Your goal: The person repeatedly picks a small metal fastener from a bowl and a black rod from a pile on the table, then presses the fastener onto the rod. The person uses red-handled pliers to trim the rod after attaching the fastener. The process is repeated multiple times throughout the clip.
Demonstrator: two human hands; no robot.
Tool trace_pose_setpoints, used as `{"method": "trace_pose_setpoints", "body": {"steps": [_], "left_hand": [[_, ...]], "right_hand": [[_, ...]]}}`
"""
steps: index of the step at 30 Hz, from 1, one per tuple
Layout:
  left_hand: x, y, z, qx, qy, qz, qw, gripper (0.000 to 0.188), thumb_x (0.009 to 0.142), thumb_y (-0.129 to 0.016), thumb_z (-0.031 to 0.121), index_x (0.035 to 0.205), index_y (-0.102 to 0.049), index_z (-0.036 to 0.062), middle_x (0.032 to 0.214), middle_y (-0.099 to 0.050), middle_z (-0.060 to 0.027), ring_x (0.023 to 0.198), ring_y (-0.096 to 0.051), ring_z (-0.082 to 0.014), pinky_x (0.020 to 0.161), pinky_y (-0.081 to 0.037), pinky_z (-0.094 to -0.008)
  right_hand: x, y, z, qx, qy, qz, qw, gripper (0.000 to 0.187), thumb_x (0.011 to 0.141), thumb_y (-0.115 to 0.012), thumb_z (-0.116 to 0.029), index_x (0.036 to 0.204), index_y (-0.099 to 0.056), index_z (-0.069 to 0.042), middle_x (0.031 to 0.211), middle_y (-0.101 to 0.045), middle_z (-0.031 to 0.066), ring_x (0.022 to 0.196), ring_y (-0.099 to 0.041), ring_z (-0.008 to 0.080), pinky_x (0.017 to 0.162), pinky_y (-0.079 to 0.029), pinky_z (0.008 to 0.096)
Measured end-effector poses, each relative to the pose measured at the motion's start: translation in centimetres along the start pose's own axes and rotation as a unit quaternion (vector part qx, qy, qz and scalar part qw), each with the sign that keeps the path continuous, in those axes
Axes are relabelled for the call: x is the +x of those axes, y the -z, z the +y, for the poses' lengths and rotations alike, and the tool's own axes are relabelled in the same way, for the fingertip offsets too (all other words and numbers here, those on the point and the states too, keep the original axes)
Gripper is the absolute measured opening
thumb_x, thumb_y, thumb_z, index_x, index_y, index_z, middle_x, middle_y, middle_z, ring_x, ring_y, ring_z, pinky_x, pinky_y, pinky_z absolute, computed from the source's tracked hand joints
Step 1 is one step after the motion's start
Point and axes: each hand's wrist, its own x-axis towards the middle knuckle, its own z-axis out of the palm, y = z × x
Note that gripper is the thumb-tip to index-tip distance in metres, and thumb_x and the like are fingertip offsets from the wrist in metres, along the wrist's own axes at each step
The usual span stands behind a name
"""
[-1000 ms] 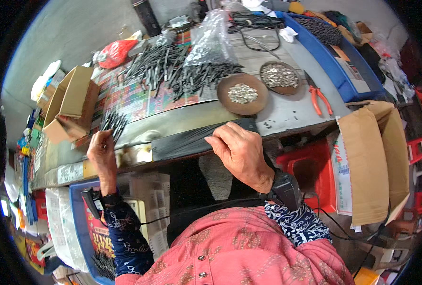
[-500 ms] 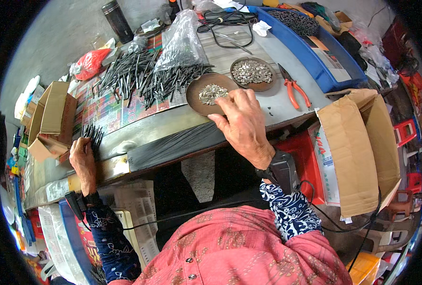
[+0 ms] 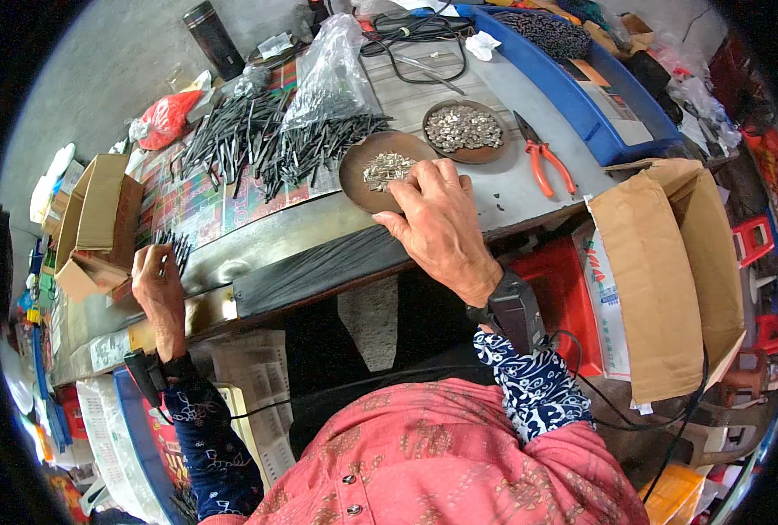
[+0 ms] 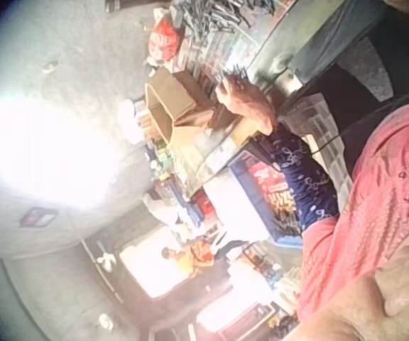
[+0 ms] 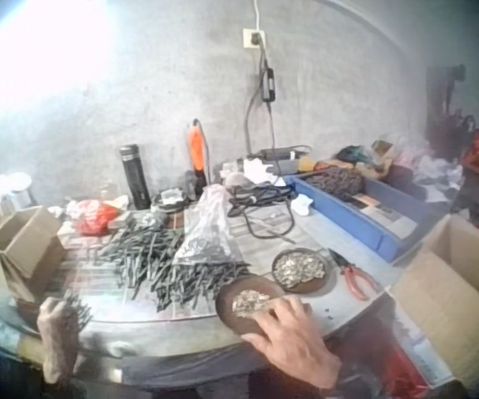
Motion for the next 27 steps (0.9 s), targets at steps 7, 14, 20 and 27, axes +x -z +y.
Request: {"method": "trace_pose_setpoints", "body": {"steps": [7, 14, 20, 27], "left_hand": [[2.0, -0.2, 4.0, -0.076, 0.03, -0.099, 0.992, 0.007, 0.083, -0.065, 0.004, 0.09, -0.064, 0.0036, 0.084, -0.061, -0.0137, 0.075, -0.061, -0.0324, 0.065, -0.048, -0.0394], [4.7, -3.4, 5.7, -0.074, -0.011, -0.153, 0.985, 0.007, 0.082, -0.065, 0.011, 0.086, -0.063, 0.0057, 0.081, -0.065, -0.0158, 0.075, -0.063, -0.0369, 0.065, -0.048, -0.0441], [7.4, -6.7, 6.3, -0.011, -0.048, -0.194, 0.98, 0.014, 0.082, -0.067, 0.018, 0.081, -0.059, 0.0052, 0.072, -0.063, -0.0174, 0.071, -0.062, -0.0382, 0.063, -0.047, -0.046], [7.5, -9.1, 5.7, -0.024, -0.07, -0.163, 0.984, 0.015, 0.081, -0.068, 0.016, 0.082, -0.057, 0.0065, 0.076, -0.062, -0.0154, 0.075, -0.061, -0.0368, 0.064, -0.046, -0.0469]], "right_hand": [[0.3, 0.3, -0.1, 0.003, 0.017, -0.015, 1.0, 0.028, 0.076, -0.075, -0.023, 0.095, -0.062, -0.006, 0.098, -0.055, 0.0083, 0.098, -0.049, 0.0275, 0.079, -0.04, 0.0426], [0.3, 0.3, -0.2, 0.014, 0.011, -0.003, 1.0, 0.027, 0.075, -0.076, -0.021, 0.092, -0.063, -0.006, 0.096, -0.055, 0.0076, 0.095, -0.049, 0.0268, 0.078, -0.04, 0.0415], [0.3, 0.2, -0.1, 0.015, 0.013, 0.006, 1.0, 0.027, 0.073, -0.077, -0.02, 0.092, -0.064, -0.006, 0.095, -0.056, 0.0064, 0.096, -0.05, 0.0264, 0.078, -0.041, 0.041], [0.4, 0.4, -0.2, 0.011, 0.006, -0.018, 1.0, 0.025, 0.075, -0.075, -0.02, 0.094, -0.065, -0.007, 0.096, -0.057, 0.0061, 0.099, -0.05, 0.0268, 0.08, -0.04, 0.0416]]}}
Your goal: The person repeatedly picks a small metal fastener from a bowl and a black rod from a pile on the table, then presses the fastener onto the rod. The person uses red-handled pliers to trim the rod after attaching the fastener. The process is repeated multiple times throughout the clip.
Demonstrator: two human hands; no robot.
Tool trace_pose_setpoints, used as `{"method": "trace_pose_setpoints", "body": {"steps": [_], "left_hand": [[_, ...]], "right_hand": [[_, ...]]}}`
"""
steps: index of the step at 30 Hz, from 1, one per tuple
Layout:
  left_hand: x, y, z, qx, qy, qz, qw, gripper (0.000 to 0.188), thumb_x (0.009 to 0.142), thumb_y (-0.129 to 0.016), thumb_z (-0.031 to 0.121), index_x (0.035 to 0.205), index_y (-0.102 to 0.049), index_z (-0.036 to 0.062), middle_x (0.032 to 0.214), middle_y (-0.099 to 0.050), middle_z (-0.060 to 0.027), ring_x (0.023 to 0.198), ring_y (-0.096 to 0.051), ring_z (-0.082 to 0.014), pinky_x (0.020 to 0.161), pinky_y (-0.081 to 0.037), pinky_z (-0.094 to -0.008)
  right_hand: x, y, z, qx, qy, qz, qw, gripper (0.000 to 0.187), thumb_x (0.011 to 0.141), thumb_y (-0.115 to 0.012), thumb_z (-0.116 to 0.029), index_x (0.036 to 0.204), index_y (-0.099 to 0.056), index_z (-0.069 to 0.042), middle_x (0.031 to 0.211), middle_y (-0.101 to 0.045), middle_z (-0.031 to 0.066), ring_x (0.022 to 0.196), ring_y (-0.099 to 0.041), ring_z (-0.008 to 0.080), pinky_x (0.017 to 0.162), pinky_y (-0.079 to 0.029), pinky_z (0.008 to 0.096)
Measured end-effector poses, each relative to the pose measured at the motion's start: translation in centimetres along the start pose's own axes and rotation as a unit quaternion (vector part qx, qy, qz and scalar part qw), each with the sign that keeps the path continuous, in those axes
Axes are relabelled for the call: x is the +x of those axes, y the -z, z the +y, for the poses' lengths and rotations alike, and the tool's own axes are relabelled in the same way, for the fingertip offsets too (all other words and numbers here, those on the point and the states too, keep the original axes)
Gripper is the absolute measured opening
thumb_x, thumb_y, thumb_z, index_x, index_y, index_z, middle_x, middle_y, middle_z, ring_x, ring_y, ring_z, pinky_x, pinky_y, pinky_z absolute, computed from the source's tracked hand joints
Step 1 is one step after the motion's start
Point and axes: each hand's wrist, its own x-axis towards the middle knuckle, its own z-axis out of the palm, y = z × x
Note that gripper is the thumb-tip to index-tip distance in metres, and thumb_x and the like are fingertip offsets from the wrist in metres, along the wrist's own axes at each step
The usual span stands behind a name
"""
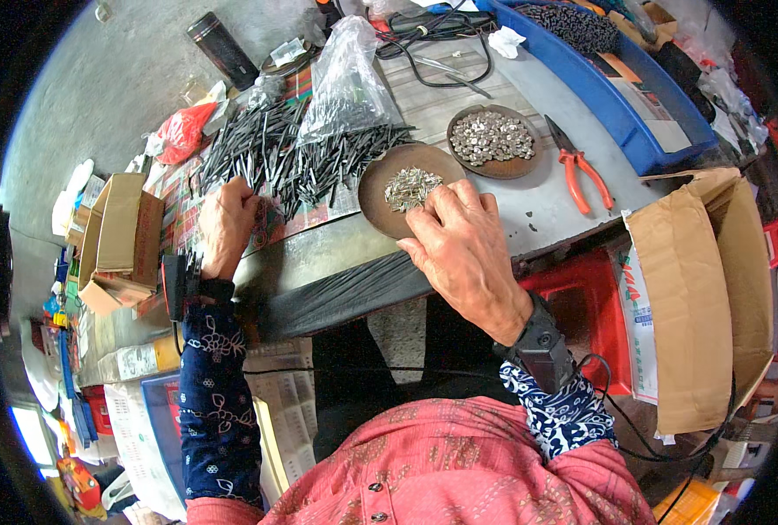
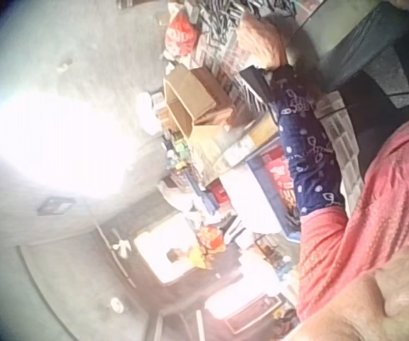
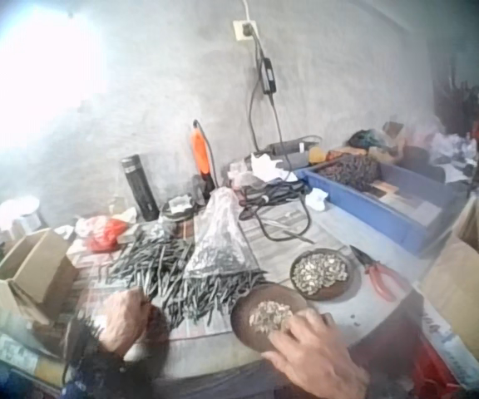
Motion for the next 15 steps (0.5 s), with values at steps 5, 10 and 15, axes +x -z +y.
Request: {"method": "trace_pose_setpoints", "body": {"steps": [5, 10, 15], "left_hand": [[-1.9, 0.9, -0.2, -0.019, 0.001, -0.022, 1.0, 0.01, 0.08, -0.067, 0.011, 0.082, -0.058, 0.0068, 0.074, -0.061, -0.0159, 0.072, -0.061, -0.0363, 0.063, -0.046, -0.0458], [-2.5, 2.0, 0.6, -0.033, 0.04, -0.056, 0.997, 0.013, 0.081, -0.068, 0.013, 0.085, -0.059, 0.0052, 0.075, -0.062, -0.0137, 0.07, -0.062, -0.0331, 0.063, -0.047, -0.0404], [-1.6, 1.3, 1.0, -0.027, -0.01, -0.021, 0.999, 0.013, 0.084, -0.065, 0.013, 0.089, -0.056, 0.0054, 0.078, -0.061, -0.0163, 0.074, -0.061, -0.0367, 0.064, -0.047, -0.0445]], "right_hand": [[0.1, 0.1, -0.2, 0.016, -0.005, -0.007, 1.0, 0.024, 0.074, -0.075, -0.016, 0.094, -0.065, -0.006, 0.095, -0.057, 0.0062, 0.095, -0.051, 0.0263, 0.081, -0.039, 0.0404], [0.4, 0.1, -0.5, 0.011, 0.002, -0.016, 1.0, 0.021, 0.074, -0.073, -0.012, 0.091, -0.064, -0.005, 0.093, -0.057, 0.0059, 0.093, -0.051, 0.026, 0.08, -0.039, 0.0399], [0.7, 0.0, -0.7, 0.019, 0.008, -0.027, 0.999, 0.015, 0.076, -0.07, -0.013, 0.086, -0.06, -0.006, 0.093, -0.056, 0.0074, 0.095, -0.05, 0.0265, 0.079, -0.038, 0.0412]]}}
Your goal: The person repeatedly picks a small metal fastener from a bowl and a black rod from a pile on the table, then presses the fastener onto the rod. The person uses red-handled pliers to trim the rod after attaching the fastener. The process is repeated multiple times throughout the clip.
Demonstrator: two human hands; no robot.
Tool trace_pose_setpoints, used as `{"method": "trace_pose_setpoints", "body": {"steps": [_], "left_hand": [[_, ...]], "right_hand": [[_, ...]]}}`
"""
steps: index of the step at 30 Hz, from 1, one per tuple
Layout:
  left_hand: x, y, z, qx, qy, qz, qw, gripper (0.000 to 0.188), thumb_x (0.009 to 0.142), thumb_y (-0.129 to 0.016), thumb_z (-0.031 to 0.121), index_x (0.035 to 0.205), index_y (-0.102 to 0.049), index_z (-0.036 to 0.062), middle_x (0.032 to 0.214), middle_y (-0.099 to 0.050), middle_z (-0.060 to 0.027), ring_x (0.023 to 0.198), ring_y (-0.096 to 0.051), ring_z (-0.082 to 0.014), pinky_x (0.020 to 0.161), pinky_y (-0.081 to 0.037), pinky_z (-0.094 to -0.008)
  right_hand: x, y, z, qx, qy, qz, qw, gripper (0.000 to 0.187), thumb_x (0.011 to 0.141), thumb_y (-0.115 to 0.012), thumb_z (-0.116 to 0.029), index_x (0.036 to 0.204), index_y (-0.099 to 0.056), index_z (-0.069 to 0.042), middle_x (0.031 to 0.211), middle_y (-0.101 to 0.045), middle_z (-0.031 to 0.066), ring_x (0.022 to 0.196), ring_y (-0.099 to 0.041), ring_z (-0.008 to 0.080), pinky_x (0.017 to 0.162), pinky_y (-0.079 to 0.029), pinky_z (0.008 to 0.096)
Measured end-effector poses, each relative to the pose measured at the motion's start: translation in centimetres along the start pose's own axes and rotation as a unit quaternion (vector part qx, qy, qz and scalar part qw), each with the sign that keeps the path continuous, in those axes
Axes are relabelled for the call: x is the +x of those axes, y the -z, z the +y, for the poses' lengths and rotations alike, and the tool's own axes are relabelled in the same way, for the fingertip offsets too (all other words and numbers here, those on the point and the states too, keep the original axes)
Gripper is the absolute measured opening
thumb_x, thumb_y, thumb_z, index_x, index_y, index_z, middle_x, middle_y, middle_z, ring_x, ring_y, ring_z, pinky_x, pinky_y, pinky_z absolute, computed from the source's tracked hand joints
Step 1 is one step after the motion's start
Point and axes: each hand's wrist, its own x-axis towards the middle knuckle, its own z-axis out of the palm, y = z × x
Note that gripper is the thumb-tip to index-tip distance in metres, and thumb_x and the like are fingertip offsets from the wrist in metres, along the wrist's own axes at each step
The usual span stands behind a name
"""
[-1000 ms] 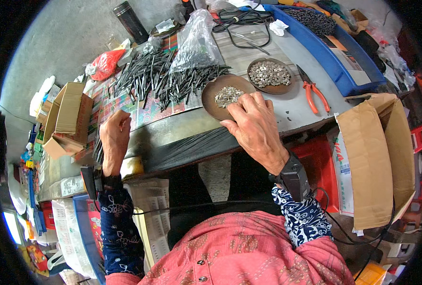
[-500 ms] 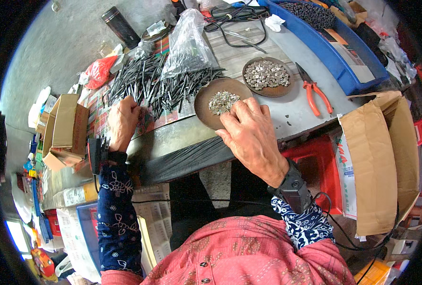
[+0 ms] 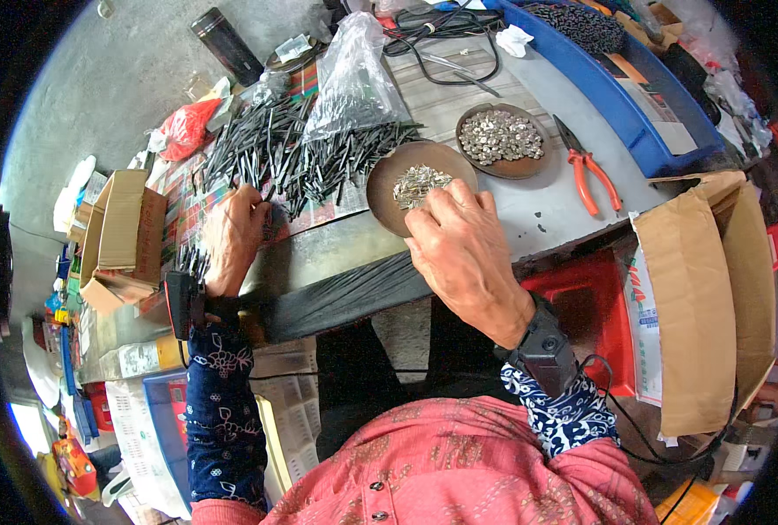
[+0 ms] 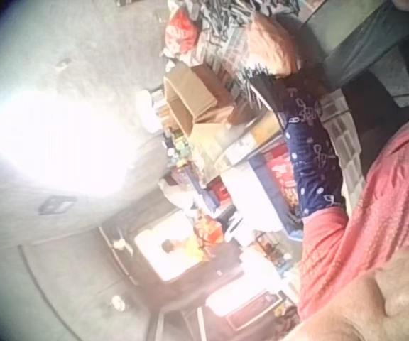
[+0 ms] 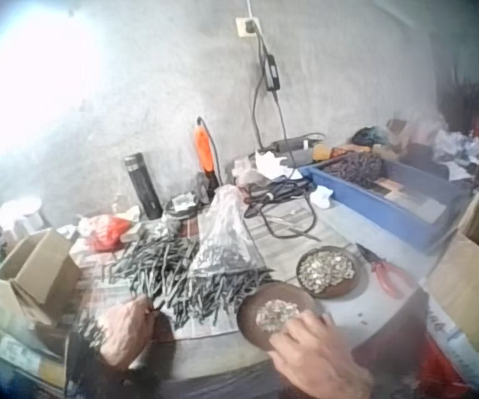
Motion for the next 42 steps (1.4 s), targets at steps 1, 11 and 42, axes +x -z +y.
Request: {"method": "trace_pose_setpoints", "body": {"steps": [1, 11, 42], "left_hand": [[0.0, -0.2, 0.0, 0.0, 0.005, -0.01, 1.0, 0.012, 0.085, -0.064, 0.013, 0.089, -0.056, 0.0046, 0.081, -0.062, -0.0173, 0.077, -0.061, -0.0377, 0.066, -0.047, -0.0456], [-2.6, 3.2, 1.9, -0.156, 0.08, 0.0, 0.984, 0.008, 0.083, -0.062, 0.007, 0.084, -0.058, 0.0012, 0.071, -0.062, -0.0145, 0.066, -0.062, -0.0292, 0.063, -0.048, -0.0377], [-13.7, 7.2, 15.2, -0.619, 0.272, -0.038, 0.735, 0.017, 0.092, -0.061, 0.003, 0.108, -0.064, -0.0014, 0.077, -0.066, -0.0009, 0.054, -0.047, 0.0007, 0.046, -0.034, -0.0143]], "right_hand": [[0.0, -0.1, 0.0, 0.004, -0.003, -0.008, 1.0, 0.015, 0.076, -0.07, -0.012, 0.085, -0.06, -0.006, 0.093, -0.056, 0.0077, 0.095, -0.05, 0.0266, 0.079, -0.038, 0.0413], [0.4, -0.9, 1.0, 0.136, 0.005, 0.079, 0.988, 0.013, 0.074, -0.068, -0.002, 0.078, -0.057, -0.006, 0.077, -0.057, 0.0062, 0.081, -0.055, 0.027, 0.073, -0.041, 0.0387], [-2.8, 0.2, -7.7, 0.396, -0.028, 0.057, 0.916, 0.02, 0.08, -0.065, 0.007, 0.097, -0.059, -0.002, 0.086, -0.06, 0.005, 0.073, -0.06, 0.0124, 0.066, -0.05, 0.0256]]}}
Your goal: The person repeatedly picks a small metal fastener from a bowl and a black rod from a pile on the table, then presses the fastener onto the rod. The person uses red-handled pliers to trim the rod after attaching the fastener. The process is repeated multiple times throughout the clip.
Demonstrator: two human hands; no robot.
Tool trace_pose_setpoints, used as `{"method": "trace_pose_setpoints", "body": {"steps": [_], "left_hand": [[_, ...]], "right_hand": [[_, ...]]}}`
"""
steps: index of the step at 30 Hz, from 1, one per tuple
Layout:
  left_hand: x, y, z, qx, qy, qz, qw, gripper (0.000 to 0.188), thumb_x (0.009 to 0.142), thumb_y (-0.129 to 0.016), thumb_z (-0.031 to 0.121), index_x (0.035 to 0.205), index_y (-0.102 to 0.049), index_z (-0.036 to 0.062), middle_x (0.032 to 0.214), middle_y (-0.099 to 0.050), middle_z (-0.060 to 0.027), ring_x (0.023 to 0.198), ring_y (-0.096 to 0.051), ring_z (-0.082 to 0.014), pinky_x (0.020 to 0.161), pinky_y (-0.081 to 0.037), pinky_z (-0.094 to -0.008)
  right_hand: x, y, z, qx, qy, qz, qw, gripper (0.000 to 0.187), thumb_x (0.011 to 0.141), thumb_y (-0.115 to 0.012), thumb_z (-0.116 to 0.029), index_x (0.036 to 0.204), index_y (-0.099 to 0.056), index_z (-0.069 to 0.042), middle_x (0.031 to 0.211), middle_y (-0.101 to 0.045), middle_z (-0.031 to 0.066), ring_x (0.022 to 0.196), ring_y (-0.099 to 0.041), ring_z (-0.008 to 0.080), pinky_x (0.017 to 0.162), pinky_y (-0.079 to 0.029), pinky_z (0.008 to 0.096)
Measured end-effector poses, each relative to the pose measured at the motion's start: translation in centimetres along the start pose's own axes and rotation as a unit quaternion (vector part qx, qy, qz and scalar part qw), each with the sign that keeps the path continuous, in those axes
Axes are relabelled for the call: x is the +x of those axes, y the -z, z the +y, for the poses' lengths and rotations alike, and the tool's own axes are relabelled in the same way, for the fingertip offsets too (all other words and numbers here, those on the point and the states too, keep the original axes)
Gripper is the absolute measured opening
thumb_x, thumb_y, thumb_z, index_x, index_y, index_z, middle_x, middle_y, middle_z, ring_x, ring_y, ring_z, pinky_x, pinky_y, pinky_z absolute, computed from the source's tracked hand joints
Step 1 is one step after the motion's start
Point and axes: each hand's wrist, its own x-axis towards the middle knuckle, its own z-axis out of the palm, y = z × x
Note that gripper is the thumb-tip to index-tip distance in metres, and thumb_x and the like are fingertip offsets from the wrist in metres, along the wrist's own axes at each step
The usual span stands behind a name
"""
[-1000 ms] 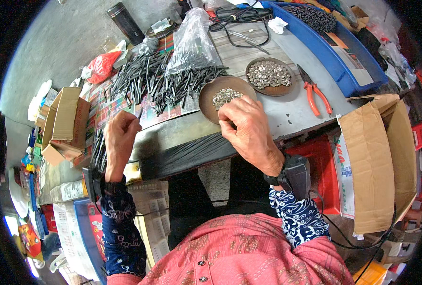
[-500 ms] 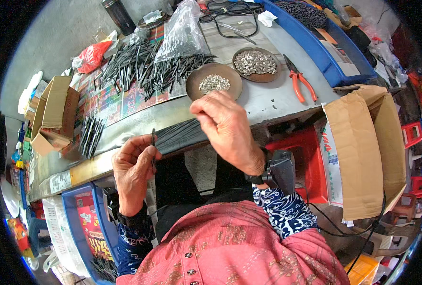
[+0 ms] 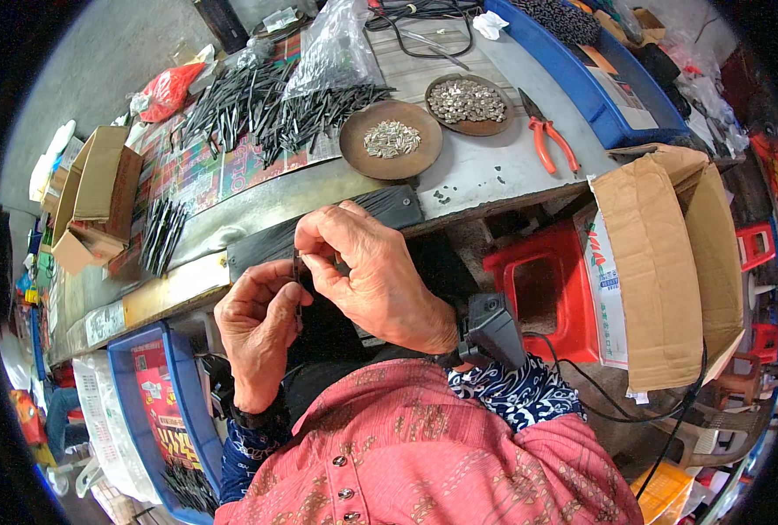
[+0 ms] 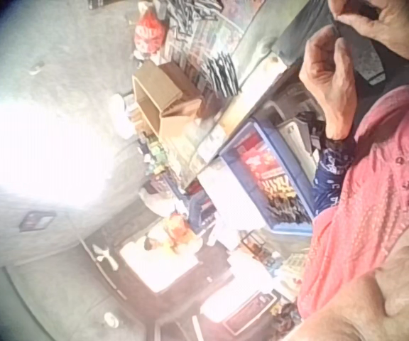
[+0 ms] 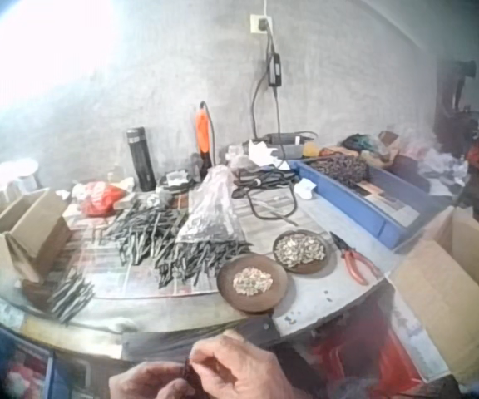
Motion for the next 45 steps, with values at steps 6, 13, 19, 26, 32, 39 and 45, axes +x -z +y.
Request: {"method": "trace_pose_setpoints", "body": {"steps": [6, 13, 19, 26, 32, 39, 45], "left_hand": [[-0.3, 0.0, -0.1, 0.014, -0.012, 0.005, 1.0, 0.018, 0.091, -0.061, 0.002, 0.109, -0.064, -0.0015, 0.078, -0.067, -0.0012, 0.055, -0.049, 0.0005, 0.046, -0.035, -0.0145], [-0.5, 0.1, -0.8, 0.073, -0.075, 0.029, 0.994, 0.022, 0.089, -0.064, -0.001, 0.111, -0.064, -0.0017, 0.078, -0.066, -0.0007, 0.059, -0.05, -0.0001, 0.049, -0.038, -0.0146], [-0.4, -0.2, -1.8, 0.226, -0.203, 0.08, 0.949, 0.024, 0.084, -0.068, -0.005, 0.107, -0.067, 0.0003, 0.077, -0.064, -0.0013, 0.062, -0.053, -0.0025, 0.055, -0.043, -0.017], [-0.2, -0.2, -2.0, 0.265, -0.233, 0.085, 0.932, 0.027, 0.079, -0.072, -0.005, 0.105, -0.069, 0.0009, 0.077, -0.065, -0.0055, 0.06, -0.056, -0.0067, 0.055, -0.046, -0.0207], [-0.4, 0.3, -1.4, 0.148, -0.137, 0.018, 0.979, 0.023, 0.081, -0.07, -0.005, 0.104, -0.068, -0.0004, 0.076, -0.063, 0.0004, 0.062, -0.053, -0.0013, 0.055, -0.044, -0.0176], [-0.4, 0.0, -1.4, 0.148, -0.12, 0.001, 0.982, 0.017, 0.087, -0.063, -0.006, 0.103, -0.065, -0.0016, 0.08, -0.066, -0.0015, 0.065, -0.055, -0.0026, 0.057, -0.044, -0.0166], [0.4, -0.3, -1.0, -0.037, -0.027, 0.004, 0.999, 0.012, 0.092, -0.063, 0.005, 0.102, -0.063, -0.0021, 0.082, -0.062, 0.0005, 0.066, -0.053, -0.0026, 0.056, -0.042, -0.0172]], "right_hand": [[-0.2, -0.1, 0.0, -0.002, 0.004, 0.001, 1.0, 0.019, 0.079, -0.066, 0.007, 0.095, -0.059, -0.002, 0.085, -0.06, 0.0048, 0.073, -0.061, 0.0124, 0.066, -0.05, 0.0255], [-0.2, -0.3, -0.1, -0.022, 0.023, 0.005, 0.999, 0.02, 0.079, -0.066, 0.008, 0.095, -0.059, -0.002, 0.084, -0.06, 0.0046, 0.071, -0.059, 0.0121, 0.065, -0.049, 0.0255], [-0.3, -0.4, -0.1, -0.053, 0.038, 0.015, 0.998, 0.021, 0.081, -0.068, 0.007, 0.097, -0.058, -0.002, 0.086, -0.061, 0.0049, 0.073, -0.06, 0.0117, 0.067, -0.05, 0.0255], [-0.7, -0.6, 0.0, 0.014, -0.025, 0.016, 0.999, 0.028, 0.084, -0.068, 0.005, 0.107, -0.053, -0.002, 0.089, -0.063, 0.0055, 0.079, -0.062, 0.0102, 0.071, -0.052, 0.025], [-0.1, 0.4, 0.9, 0.239, -0.188, -0.05, 0.951, 0.029, 0.084, -0.07, 0.004, 0.109, -0.056, -0.001, 0.093, -0.063, 0.0026, 0.085, -0.06, 0.0073, 0.075, -0.05, 0.0214], [-0.2, 0.9, 1.1, 0.217, -0.186, -0.109, 0.952, 0.014, 0.087, -0.067, -0.003, 0.1, -0.065, 0.002, 0.088, -0.065, 0.0014, 0.082, -0.06, 0.0065, 0.073, -0.051, 0.0232], [0.4, 0.2, 0.4, 0.159, -0.183, -0.105, 0.964, 0.009, 0.086, -0.066, 0.0, 0.096, -0.065, 0.0, 0.088, -0.062, -0.0007, 0.081, -0.058, 0.0048, 0.07, -0.05, 0.0215]]}}
